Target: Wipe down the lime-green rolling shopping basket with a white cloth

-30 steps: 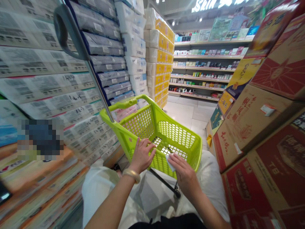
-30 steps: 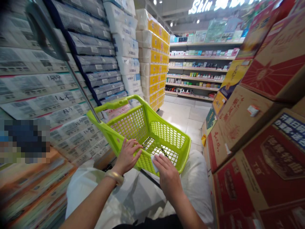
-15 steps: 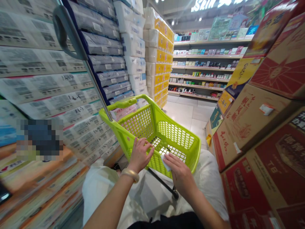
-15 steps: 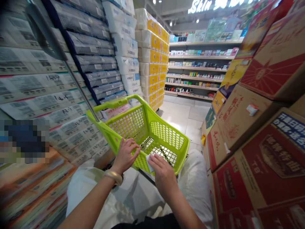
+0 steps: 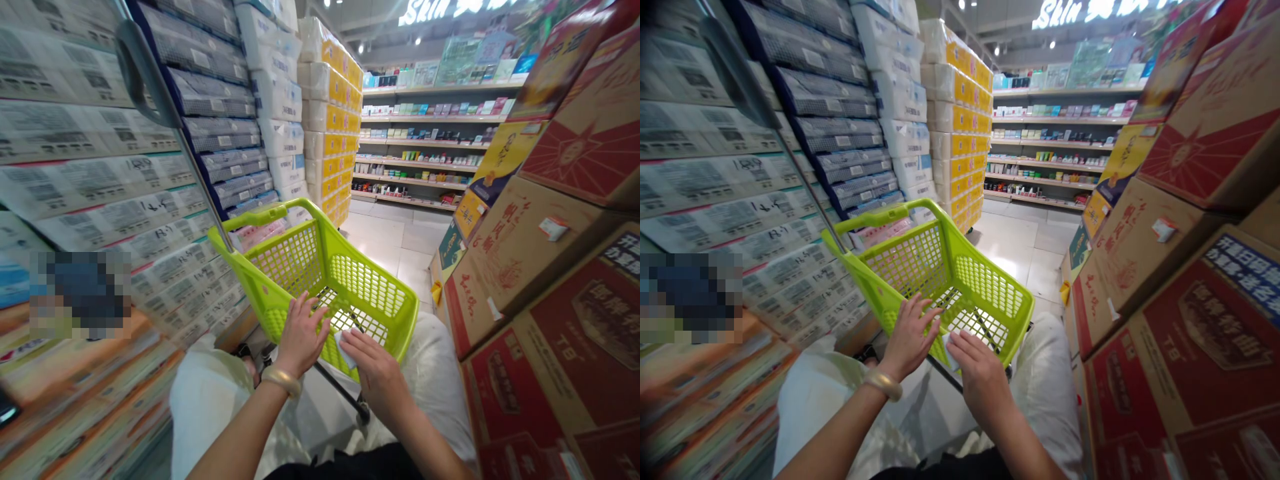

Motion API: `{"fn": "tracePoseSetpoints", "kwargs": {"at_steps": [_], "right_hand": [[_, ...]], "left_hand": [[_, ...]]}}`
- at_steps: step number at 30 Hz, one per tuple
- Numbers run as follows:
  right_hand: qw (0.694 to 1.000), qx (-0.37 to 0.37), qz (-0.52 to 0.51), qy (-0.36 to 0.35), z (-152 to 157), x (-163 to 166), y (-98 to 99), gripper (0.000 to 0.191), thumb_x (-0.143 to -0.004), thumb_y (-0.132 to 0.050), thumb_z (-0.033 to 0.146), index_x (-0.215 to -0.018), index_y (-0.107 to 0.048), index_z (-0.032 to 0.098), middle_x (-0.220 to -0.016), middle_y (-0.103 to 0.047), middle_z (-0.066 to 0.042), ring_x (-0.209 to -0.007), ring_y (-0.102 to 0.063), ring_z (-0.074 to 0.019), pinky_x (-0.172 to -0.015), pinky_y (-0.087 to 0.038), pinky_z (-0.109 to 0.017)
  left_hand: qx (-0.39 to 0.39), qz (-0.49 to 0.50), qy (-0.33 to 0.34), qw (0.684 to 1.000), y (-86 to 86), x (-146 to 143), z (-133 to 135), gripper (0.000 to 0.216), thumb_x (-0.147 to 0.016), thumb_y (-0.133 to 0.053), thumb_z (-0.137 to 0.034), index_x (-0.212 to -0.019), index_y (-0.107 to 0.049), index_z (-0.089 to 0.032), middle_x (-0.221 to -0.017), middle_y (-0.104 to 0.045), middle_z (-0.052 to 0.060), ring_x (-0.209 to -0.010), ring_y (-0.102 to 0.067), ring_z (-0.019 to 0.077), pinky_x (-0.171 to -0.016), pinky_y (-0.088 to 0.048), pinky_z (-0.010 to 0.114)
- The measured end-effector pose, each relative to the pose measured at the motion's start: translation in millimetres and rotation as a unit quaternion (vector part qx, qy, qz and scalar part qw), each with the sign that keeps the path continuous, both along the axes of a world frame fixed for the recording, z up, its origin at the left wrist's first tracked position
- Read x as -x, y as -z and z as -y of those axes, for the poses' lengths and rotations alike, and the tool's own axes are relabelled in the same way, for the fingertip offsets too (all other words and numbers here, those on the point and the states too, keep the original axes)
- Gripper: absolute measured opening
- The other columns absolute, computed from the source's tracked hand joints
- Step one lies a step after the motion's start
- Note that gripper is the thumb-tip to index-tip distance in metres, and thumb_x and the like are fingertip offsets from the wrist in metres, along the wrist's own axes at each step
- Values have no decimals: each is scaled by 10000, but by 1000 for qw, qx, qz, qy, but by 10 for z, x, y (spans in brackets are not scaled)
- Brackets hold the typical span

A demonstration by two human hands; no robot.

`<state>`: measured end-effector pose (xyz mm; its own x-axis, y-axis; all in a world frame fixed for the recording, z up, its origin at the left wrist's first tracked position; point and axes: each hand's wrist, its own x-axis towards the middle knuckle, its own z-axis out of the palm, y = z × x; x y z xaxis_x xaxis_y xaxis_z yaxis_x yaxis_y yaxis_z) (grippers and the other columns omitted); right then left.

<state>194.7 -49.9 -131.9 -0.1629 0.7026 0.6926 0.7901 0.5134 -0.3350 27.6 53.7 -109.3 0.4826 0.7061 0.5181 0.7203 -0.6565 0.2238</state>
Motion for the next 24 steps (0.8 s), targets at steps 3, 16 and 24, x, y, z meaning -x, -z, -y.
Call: {"fn": "tracePoseSetpoints", "kwargs": {"at_steps": [3, 16, 24], "right_hand": [[1000, 4, -7, 5, 148, -85, 23, 542, -874, -400, 3, -1313, -603, 250, -1272, -675, -49, -1244, -592, -197, -1012, -544, -411], [1000, 5, -2, 11, 253, -16, 74, 581, -830, -386, -16, -1299, -613, 241, -1256, -684, -54, -1220, -612, -195, -992, -559, -391], [1000, 16, 19, 1, 202, 62, 108, 568, -816, -397, -20, -1261, -641, 233, -1238, -694, -71, -1205, -623, -203, -995, -555, -401]], "left_hand": [[6, 4, 2, 1000, -9, 28, -42, 290, -935, -465, -327, -1065, -706, -231, -1207, -619, 99, -1358, -376, 321, -1143, -316, 605], [35, 2, 5, 999, -15, 156, -289, 202, -871, -555, -315, -952, -717, -224, -1250, -585, 98, -1412, -299, 356, -1153, -254, 649], [24, 39, 20, 999, -11, 114, 12, 343, -935, -443, -214, -1249, -580, -217, -1414, -514, 111, -1424, -344, 296, -1162, -289, 605]]}}
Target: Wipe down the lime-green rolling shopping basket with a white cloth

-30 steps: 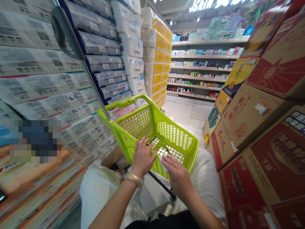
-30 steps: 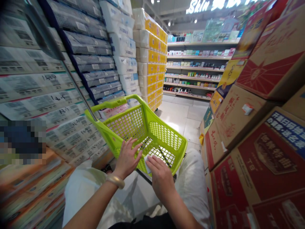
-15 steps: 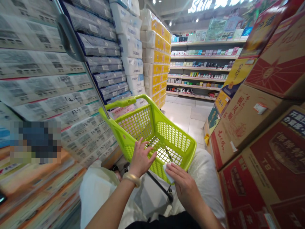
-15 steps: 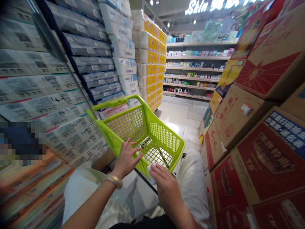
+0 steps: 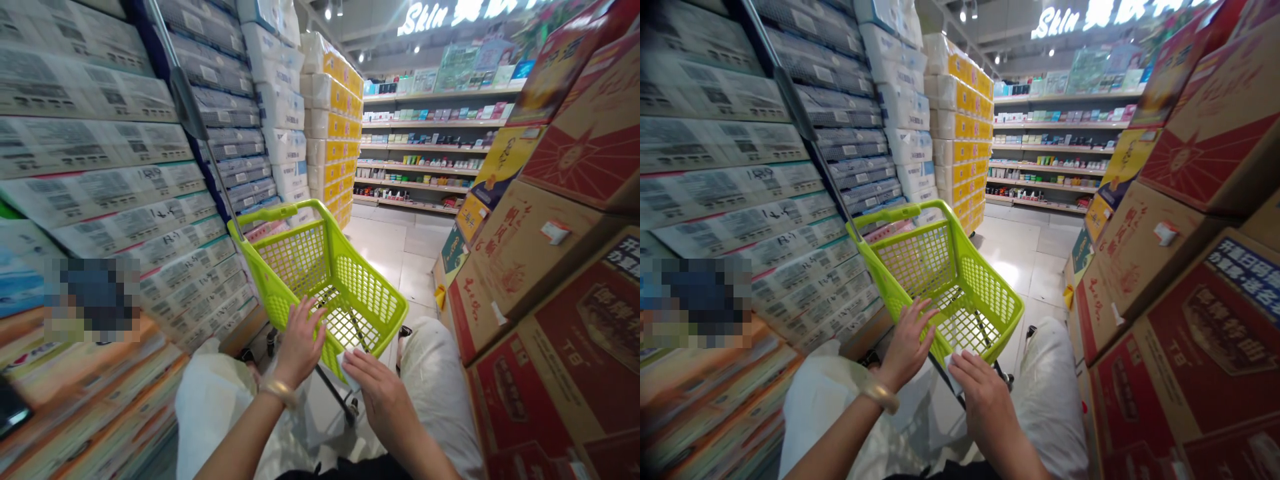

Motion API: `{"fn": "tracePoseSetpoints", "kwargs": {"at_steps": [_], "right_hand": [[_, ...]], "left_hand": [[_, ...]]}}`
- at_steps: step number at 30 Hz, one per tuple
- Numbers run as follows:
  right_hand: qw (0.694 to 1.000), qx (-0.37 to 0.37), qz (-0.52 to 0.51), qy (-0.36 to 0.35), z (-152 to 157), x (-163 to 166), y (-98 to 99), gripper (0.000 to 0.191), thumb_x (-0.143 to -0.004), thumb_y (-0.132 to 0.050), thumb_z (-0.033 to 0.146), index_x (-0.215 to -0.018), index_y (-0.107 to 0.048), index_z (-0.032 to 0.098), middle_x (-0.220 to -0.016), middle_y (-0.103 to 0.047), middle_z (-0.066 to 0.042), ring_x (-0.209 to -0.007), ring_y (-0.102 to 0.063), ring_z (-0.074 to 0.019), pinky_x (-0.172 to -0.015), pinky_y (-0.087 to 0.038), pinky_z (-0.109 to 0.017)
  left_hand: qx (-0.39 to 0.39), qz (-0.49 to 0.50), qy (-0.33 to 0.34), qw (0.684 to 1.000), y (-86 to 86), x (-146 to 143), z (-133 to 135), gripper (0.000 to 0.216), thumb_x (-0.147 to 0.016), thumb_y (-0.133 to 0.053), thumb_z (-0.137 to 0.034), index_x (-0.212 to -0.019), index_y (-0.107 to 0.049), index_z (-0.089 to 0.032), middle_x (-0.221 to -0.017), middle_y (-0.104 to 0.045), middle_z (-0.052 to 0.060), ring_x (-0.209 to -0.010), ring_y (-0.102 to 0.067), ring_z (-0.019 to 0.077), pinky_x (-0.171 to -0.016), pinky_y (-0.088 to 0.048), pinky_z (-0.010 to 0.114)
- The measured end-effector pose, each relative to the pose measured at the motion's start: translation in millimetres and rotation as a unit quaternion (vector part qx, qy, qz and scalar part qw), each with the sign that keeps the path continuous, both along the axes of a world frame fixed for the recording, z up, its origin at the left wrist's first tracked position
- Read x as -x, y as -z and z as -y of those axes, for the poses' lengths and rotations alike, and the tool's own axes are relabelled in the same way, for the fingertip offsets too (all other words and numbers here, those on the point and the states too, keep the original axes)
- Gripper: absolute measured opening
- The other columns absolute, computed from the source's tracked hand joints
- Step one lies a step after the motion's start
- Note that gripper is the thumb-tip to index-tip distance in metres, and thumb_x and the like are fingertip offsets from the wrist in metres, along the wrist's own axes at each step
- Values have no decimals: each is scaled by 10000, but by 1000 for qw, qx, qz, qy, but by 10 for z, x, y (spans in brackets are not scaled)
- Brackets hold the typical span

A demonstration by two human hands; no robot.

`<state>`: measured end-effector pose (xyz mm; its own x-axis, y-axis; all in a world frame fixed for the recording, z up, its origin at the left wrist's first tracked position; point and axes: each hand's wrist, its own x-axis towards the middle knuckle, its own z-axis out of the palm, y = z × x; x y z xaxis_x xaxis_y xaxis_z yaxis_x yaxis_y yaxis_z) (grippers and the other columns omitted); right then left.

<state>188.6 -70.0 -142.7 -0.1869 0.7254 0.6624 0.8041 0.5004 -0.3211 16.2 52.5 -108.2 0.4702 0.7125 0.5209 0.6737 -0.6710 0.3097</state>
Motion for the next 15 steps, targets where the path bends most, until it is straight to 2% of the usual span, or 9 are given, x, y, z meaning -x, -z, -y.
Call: {"fn": "tracePoseSetpoints", "kwargs": {"at_steps": [4, 7, 9, 12, 15], "right_hand": [[1000, 0, 6, -6, 11, 9, 16, 535, -818, -390, -19, -1226, -658, 202, -1238, -693, -80, -1212, -617, -218, -992, -555, -436], [1000, -1, 7, -2, -3, -71, 19, 525, -831, -385, -16, -1225, -657, 201, -1228, -699, -77, -1206, -621, -216, -981, -562, -435], [1000, -1, 2, 16, -23, -171, 20, 521, -841, -381, -13, -1220, -662, 209, -1215, -706, -70, -1192, -631, -216, -981, -563, -436], [998, 1, -19, 63, -60, -283, 34, 534, -842, -383, -7, -1228, -665, 232, -1212, -707, -66, -1188, -634, -222, -995, -554, -446], [997, 1, -32, 76, -91, -225, 61, 542, -845, -390, 1, -1256, -651, 239, -1223, -701, -68, -1201, -625, -227, -1005, -547, -450]], "left_hand": [[36, 19, 66, 997, 105, -50, 274, 465, -888, -379, -78, -1290, -554, -235, -1386, -550, 90, -1406, -388, 252, -1165, -326, 563], [55, 19, 88, 994, 154, -34, 343, 520, -839, -387, -35, -1290, -555, -231, -1356, -573, 91, -1412, -378, 262, -1156, -343, 560], [61, 5, 93, 994, 152, -7, 338, 501, -829, -438, -66, -1288, -556, -227, -1356, -569, 101, -1410, -373, 293, -1148, -331, 594], [66, -22, 94, 993, 121, 8, 326, 483, -781, -614, -193, -1259, -574, -245, -1360, -548, 119, -1400, -367, 360, -1129, -297, 654], [66, -29, 81, 994, 111, -26, 340, 522, -677, -759, -280, -1177, -610, -263, -1352, -522, 123, -1410, -323, 406, -1108, -305, 669]]}}
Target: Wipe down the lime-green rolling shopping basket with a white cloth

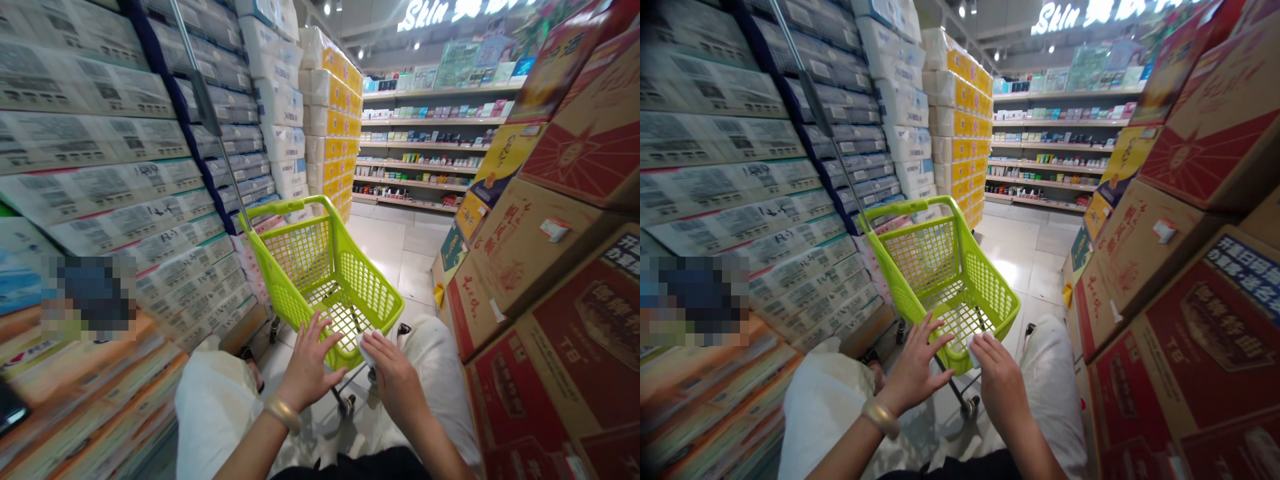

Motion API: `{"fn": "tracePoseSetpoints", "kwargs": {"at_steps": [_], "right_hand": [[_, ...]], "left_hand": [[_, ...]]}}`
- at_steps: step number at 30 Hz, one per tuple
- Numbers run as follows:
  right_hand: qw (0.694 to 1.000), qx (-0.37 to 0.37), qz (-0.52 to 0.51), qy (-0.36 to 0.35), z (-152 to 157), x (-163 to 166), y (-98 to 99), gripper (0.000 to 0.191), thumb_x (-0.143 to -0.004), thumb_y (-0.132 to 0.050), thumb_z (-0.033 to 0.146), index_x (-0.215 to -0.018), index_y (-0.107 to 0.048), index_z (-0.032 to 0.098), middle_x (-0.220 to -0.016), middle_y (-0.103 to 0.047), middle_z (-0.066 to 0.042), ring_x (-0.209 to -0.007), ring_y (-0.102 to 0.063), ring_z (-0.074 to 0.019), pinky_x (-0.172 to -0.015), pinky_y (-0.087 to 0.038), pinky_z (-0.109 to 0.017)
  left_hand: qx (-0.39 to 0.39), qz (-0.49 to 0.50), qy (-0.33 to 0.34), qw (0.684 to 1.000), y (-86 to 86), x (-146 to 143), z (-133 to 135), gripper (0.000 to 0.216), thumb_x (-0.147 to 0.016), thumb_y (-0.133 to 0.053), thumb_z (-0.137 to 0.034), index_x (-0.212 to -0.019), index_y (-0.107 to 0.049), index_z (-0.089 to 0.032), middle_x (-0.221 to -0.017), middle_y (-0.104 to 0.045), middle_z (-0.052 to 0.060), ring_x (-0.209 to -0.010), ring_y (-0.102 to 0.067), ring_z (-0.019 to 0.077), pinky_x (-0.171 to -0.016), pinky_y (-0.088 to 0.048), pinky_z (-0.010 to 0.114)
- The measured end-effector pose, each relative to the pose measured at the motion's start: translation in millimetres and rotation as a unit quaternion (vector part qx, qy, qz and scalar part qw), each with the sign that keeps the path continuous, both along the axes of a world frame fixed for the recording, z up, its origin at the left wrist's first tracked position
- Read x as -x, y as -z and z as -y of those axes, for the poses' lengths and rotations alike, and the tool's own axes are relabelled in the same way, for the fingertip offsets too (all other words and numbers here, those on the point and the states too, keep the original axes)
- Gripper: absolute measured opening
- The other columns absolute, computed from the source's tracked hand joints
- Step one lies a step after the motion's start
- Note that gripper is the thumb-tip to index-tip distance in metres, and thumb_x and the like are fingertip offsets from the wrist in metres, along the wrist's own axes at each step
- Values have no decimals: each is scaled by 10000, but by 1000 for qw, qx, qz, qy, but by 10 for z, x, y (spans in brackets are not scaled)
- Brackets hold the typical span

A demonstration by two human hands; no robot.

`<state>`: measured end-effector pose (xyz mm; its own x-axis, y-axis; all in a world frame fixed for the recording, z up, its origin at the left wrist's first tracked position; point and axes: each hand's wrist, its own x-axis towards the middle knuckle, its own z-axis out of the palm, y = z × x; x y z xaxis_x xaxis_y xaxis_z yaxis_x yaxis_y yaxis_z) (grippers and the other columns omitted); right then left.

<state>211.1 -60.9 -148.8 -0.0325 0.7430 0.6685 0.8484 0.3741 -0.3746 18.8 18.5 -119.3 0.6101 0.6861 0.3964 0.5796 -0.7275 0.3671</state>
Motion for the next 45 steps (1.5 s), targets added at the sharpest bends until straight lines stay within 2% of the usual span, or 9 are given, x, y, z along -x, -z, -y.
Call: {"fn": "tracePoseSetpoints", "kwargs": {"at_steps": [5, 9, 12, 18, 26, 33, 35, 41, 45], "right_hand": [[998, -7, 4, -65, -38, 178, 62, 502, -869, -426, 24, -1273, -637, 235, -1227, -699, -79, -1231, -603, -227, -1004, -546, -458], [1000, -13, -14, -11, -73, 14, 110, 521, -873, -398, 19, -1278, -634, 247, -1243, -690, -66, -1244, -593, -228, -1026, -526, -477], [999, -14, -22, 23, -82, -41, 111, 519, -870, -394, 19, -1270, -641, 239, -1243, -690, -64, -1242, -595, -236, -1028, -523, -483], [997, -16, 2, -71, -46, 169, 77, 486, -889, -407, 36, -1266, -636, 238, -1250, -687, -61, -1255, -584, -215, -1031, -523, -460], [999, -26, -34, 28, -42, -188, 154, 515, -864, -411, 31, -1272, -639, 250, -1253, -684, -62, -1241, -596, -237, -1060, -494, -489], [998, -15, -11, -58, 30, 96, 103, 524, -873, -407, 21, -1289, -620, 258, -1261, -682, -47, -1270, -571, -210, -1033, -526, -451], [999, -13, -10, -50, 27, 45, 111, 522, -877, -402, 21, -1288, -620, 259, -1261, -681, -50, -1267, -573, -212, -1030, -527, -454], [998, -35, -16, 46, -25, -226, 155, 497, -856, -409, 30, -1240, -656, 226, -1233, -694, -75, -1212, -618, -252, -1017, -531, -486], [1000, -23, -10, 0, -30, 2, 119, 512, -863, -403, 19, -1263, -639, 233, -1250, -687, -63, -1246, -592, -228, -1033, -521, -457]], "left_hand": [[-4, 23, -35, 999, 47, -50, 2, 405, -630, -810, -275, -977, -611, -211, -1333, -502, 135, -1426, -274, 416, -1093, -372, 623], [-15, 33, -45, 998, 94, -31, -23, 386, -630, -829, -301, -909, -579, -210, -1332, -495, 124, -1410, -308, 410, -1081, -406, 618], [-16, 44, -53, 998, 133, -27, -13, 359, -651, -814, -283, -895, -564, -202, -1327, -489, 126, -1412, -305, 414, -1083, -412, 620], [-23, 76, -53, 995, 186, -44, 41, 257, -718, -733, -229, -905, -558, -212, -1287, -497, 125, -1419, -303, 398, -1072, -438, 607], [-19, 65, -39, 997, 179, -31, 53, 315, -660, -797, -219, -855, -550, -200, -1313, -483, 145, -1412, -310, 416, -1078, -420, 621], [-11, 78, -19, 997, 170, -54, 85, 257, -703, -758, -234, -844, -547, -195, -1323, -473, 153, -1421, -288, 415, -1085, -418, 609], [-7, 80, -15, 997, 177, -38, 74, 276, -690, -771, -225, -840, -540, -198, -1321, -473, 148, -1424, -282, 414, -1094, -408, 609], [-3, 72, -6, 997, 176, 8, -8, 320, -658, -799, -209, -824, -526, -197, -1314, -476, 149, -1423, -287, 415, -1100, -400, 603], [-15, 64, -3, 998, 173, 12, -76, 314, -680, -782, -214, -856, -522, -196, -1292, -487, 153, -1434, -267, 418, -1095, -401, 609]]}}
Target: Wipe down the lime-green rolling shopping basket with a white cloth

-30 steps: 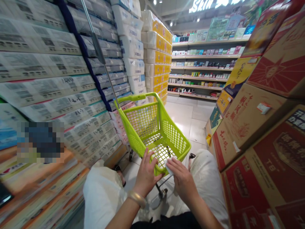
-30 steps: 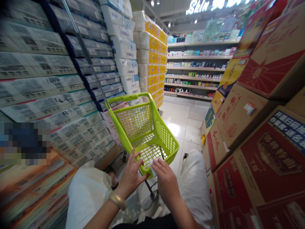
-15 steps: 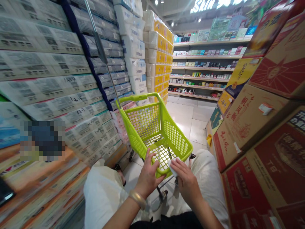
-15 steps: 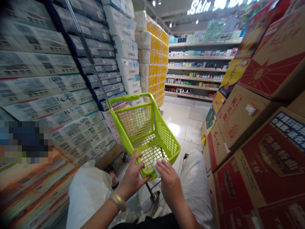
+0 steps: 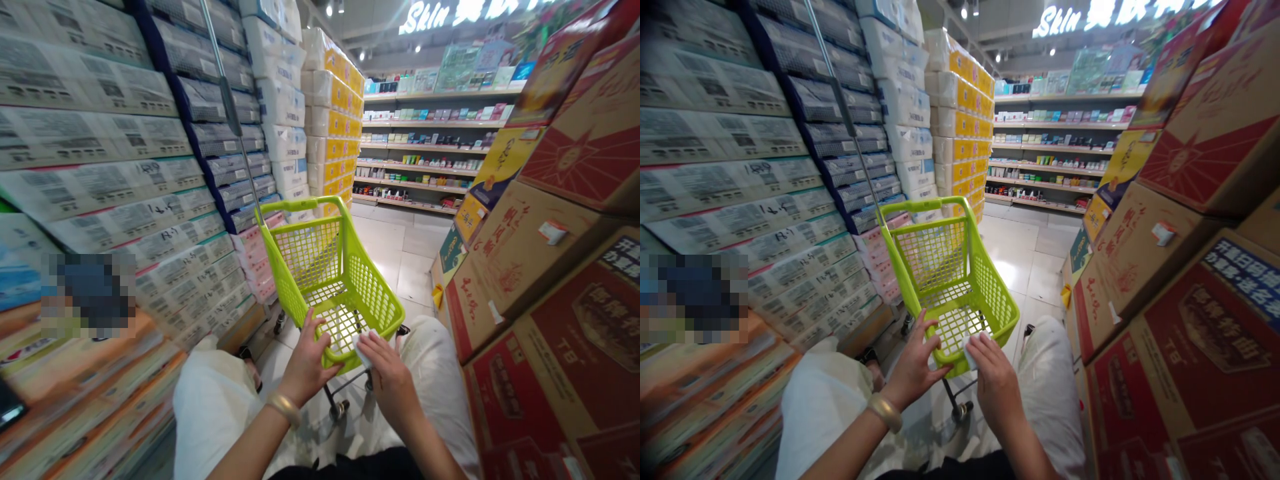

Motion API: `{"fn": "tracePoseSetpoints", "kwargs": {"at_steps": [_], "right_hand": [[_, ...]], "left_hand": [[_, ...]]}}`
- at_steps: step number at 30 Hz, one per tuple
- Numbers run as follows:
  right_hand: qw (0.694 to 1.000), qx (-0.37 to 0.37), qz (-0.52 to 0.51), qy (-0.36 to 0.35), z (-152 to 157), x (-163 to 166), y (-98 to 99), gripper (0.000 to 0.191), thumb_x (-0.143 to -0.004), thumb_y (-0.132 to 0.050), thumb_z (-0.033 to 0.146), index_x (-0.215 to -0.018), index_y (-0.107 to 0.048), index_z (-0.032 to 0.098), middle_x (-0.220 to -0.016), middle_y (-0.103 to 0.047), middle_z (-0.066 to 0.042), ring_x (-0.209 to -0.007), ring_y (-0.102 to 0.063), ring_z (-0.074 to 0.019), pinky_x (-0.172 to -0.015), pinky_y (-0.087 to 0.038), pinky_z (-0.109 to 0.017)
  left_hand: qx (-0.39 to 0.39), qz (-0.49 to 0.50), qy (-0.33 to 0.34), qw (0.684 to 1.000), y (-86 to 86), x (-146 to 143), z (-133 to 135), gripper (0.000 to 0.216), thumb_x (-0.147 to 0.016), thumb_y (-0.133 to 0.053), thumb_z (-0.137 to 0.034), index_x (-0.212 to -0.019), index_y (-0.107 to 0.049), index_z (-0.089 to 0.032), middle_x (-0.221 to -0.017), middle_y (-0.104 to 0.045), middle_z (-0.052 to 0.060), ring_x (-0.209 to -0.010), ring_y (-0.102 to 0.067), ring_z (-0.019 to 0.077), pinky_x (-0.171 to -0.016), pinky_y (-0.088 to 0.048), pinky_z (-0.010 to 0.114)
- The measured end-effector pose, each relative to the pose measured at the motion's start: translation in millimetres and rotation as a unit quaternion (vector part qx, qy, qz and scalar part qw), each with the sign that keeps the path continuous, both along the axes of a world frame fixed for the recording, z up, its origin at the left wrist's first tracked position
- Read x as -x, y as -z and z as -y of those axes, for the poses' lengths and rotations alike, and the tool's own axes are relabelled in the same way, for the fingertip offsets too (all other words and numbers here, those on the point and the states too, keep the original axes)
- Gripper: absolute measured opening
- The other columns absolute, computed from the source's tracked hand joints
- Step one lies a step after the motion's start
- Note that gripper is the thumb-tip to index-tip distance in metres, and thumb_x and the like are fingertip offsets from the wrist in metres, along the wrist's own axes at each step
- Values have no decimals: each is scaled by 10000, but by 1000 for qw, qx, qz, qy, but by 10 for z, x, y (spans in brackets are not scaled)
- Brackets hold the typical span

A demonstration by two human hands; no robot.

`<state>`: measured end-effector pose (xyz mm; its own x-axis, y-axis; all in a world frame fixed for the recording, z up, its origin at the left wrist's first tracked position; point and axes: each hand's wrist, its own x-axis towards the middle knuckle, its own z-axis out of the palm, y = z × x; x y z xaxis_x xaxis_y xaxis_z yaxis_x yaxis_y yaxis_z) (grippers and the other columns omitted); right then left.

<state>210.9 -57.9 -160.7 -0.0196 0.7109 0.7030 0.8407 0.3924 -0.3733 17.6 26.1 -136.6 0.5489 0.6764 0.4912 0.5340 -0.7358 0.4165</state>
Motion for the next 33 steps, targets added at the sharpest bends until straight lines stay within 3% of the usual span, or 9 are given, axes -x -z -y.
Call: {"fn": "tracePoseSetpoints", "kwargs": {"at_steps": [4, 12, 19, 26, 33], "right_hand": [[998, 4, 6, -60, -11, 170, -4, 515, -878, -398, 19, -1287, -620, 241, -1262, -681, -57, -1272, -568, -208, -1046, -511, -446], [997, -9, -41, 61, -97, -132, 76, 484, -880, -410, 51, -1254, -651, 241, -1238, -691, -69, -1233, -602, -254, -1047, -501, -503], [999, 1, -9, -50, -90, 217, 27, 531, -858, -408, 20, -1292, -620, 241, -1262, -680, -68, -1273, -568, -219, -1046, -509, -454], [997, -5, -45, 55, -120, -45, 56, 492, -862, -408, 39, -1237, -662, 230, -1231, -695, -76, -1234, -600, -246, -1040, -510, -486], [996, -1, 9, -89, -144, 376, -35, 528, -862, -392, 13, -1282, -621, 234, -1254, -686, -56, -1258, -581, -212, -1039, -514, -451]], "left_hand": [[-19, -11, 10, 1000, 4, 41, -73, 308, -699, -769, -218, -871, -515, -198, -1314, -484, 154, -1454, -214, 421, -1096, -402, 611], [-5, -5, 12, 1000, -4, 84, -150, 325, -661, -796, -211, -843, -526, -204, -1324, -506, 137, -1447, -246, 412, -1098, -402, 610], [2, 5, 15, 1000, -3, 105, -151, 303, -670, -786, -219, -831, -530, -206, -1327, -509, 130, -1459, -227, 389, -1109, -395, 589], [15, -3, 15, 1000, -4, 123, -163, 341, -636, -807, -204, -822, -521, -201, -1328, -505, 140, -1458, -218, 403, -1118, -369, 608], [8, 11, 23, 1000, -19, 89, -152, 271, -679, -753, -194, -821, -523, -204, -1317, -511, 145, -1461, -222, 389, -1112, -384, 582]]}}
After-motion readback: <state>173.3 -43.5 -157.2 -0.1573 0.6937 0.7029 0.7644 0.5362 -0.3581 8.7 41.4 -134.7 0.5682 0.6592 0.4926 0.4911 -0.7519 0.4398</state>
